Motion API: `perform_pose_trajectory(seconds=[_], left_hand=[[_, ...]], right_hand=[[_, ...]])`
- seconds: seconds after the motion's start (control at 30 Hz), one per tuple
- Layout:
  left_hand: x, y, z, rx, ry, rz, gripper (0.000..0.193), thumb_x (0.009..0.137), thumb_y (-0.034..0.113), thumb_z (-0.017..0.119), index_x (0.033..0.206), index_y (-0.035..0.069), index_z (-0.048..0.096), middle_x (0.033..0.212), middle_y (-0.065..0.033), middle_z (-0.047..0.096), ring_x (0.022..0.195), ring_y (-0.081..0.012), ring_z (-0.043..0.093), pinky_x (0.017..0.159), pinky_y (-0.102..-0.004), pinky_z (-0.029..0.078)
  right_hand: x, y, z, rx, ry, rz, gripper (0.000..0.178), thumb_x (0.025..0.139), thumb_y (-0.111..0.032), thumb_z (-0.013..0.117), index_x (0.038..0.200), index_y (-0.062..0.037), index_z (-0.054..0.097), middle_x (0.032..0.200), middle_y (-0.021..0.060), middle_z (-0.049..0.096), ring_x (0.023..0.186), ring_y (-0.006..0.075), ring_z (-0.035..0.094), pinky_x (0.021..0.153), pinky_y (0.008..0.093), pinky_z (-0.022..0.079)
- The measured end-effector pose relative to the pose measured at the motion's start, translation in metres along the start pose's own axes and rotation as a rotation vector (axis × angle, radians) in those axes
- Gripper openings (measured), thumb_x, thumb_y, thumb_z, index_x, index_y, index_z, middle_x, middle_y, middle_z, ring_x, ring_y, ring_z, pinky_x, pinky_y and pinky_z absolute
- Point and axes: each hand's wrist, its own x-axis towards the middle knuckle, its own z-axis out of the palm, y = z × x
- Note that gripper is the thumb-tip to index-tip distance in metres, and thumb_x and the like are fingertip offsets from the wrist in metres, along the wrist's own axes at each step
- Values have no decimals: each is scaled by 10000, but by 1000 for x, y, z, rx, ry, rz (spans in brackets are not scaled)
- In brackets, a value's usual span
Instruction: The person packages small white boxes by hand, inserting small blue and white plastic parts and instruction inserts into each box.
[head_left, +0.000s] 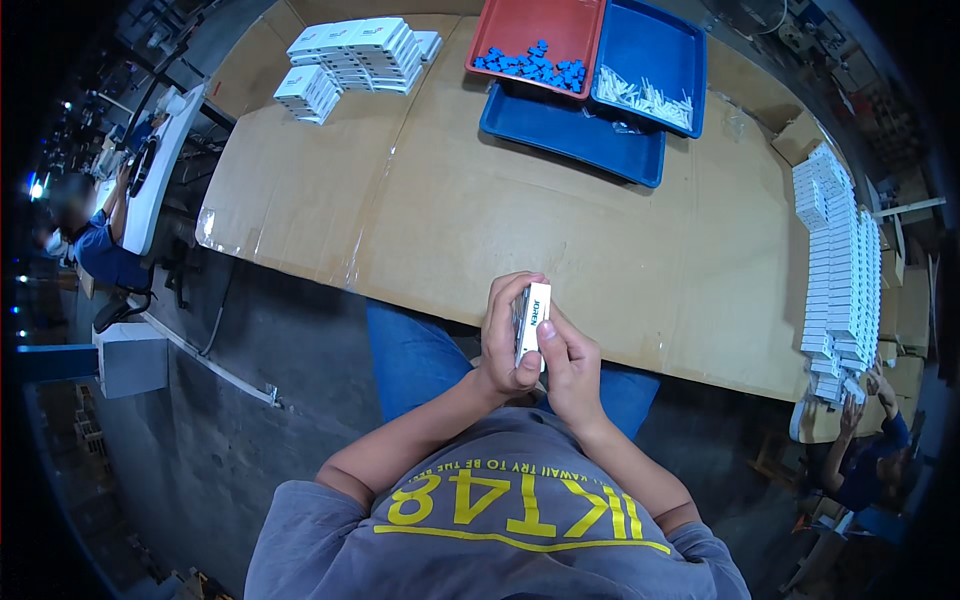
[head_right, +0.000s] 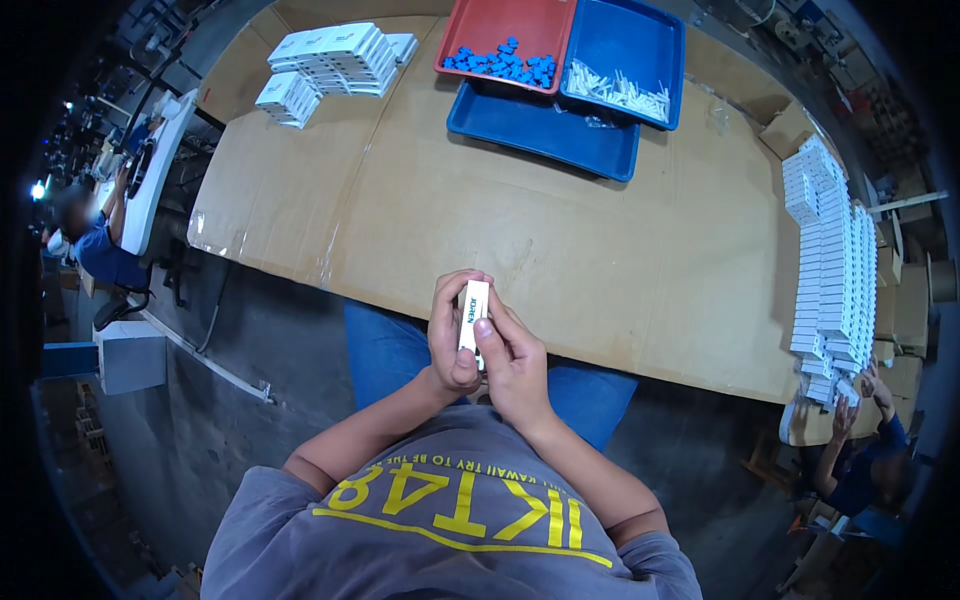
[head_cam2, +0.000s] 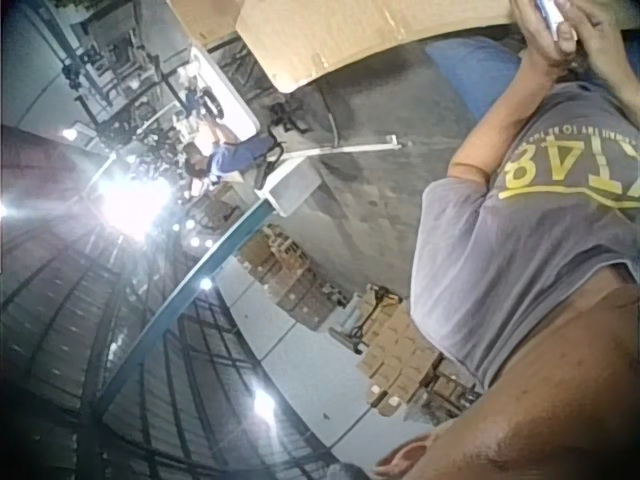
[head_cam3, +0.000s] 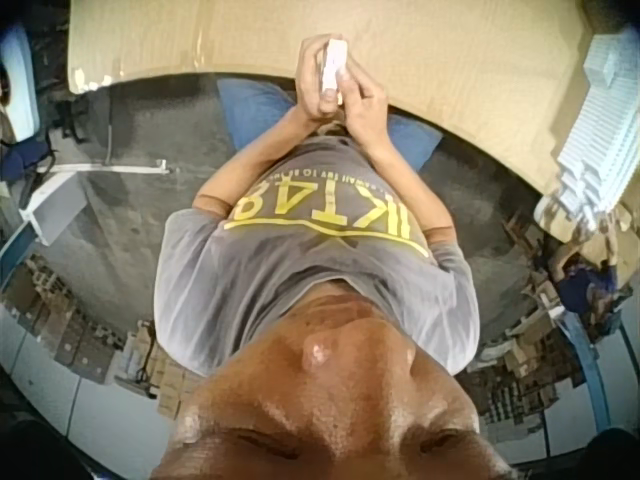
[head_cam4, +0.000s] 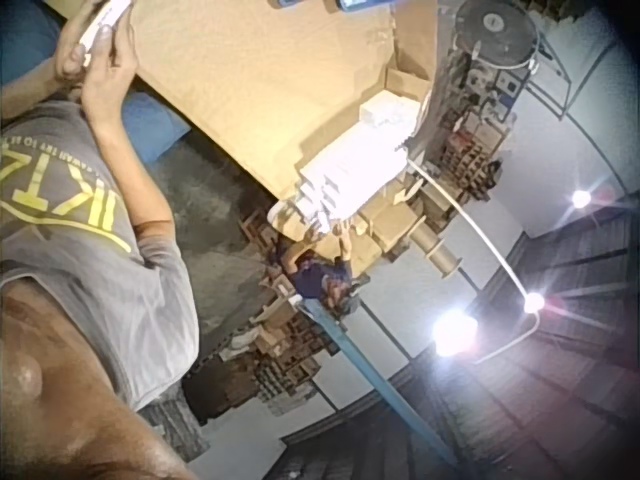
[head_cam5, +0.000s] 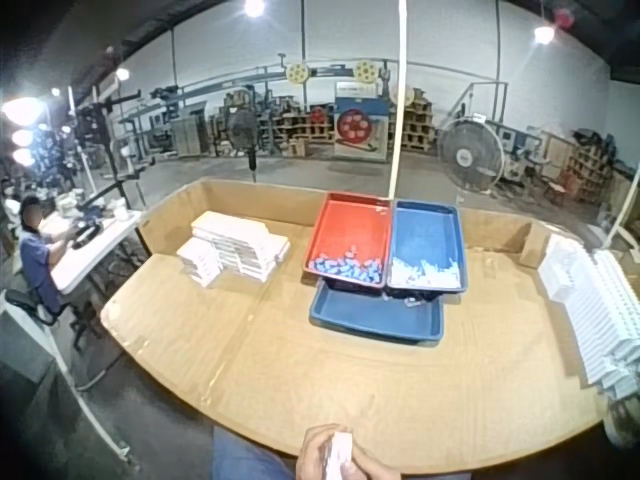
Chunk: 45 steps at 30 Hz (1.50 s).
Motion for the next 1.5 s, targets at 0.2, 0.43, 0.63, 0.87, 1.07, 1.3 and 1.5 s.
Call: perform_pose_trajectory(seconds=[0.2,0.43,0.63,0.87,1.07,1.3,1.5], left_hand=[[-2,2,0,-55,7,1,887,942,636,462,1396,-125,428,1319,-229,481,1142,-270,555,974,-386,471],[-9,7,2,-157,25,-101,920,941,666,457,1404,-128,418,1320,-203,473,1140,-256,547,984,-381,457],[-3,6,4,34,-64,-76,1165,892,829,508,1532,-123,308,1353,-271,472,1218,-354,548,1053,-450,451],[-9,-1,-2,-421,-85,-594,1011,990,812,247,1636,35,259,1461,-165,536,1358,-271,544,1165,-401,410],[14,44,10,-758,-130,-1128,828,1058,718,183,1523,76,422,1396,-175,594,1295,-282,615,1076,-436,536],[7,46,13,-804,-72,-1178,743,1082,674,238,1484,88,451,1338,-143,614,1233,-255,643,1036,-401,555],[8,46,14,-717,-151,-1207,756,1071,703,249,1491,110,460,1343,-106,612,1220,-212,632,1032,-376,521]], right_hand=[[-2,-5,-1,-96,-42,-85,462,1097,-193,543,1486,56,530,1360,166,651,1220,194,613,1034,319,486],[-5,-3,-6,-141,-73,-78,436,1110,-224,511,1459,29,574,1246,142,671,1120,172,616,965,315,498],[2,-8,-17,-79,-67,55,481,1141,-316,451,1423,56,568,1214,100,677,1095,141,602,950,300,496],[13,-22,-44,-670,-36,-158,722,955,-391,733,1537,-36,494,1476,244,538,1335,396,576,1120,453,456],[24,-7,-70,-937,-261,-727,846,758,-457,859,1463,-72,590,1499,227,532,1381,415,536,1152,620,396],[30,-4,-66,-777,-246,-854,793,779,-444,855,1361,44,627,1383,263,622,1240,440,645,1091,569,494],[32,10,-75,-752,-236,-955,775,829,-468,818,1306,115,633,1375,328,605,1260,460,637,1072,552,514]])
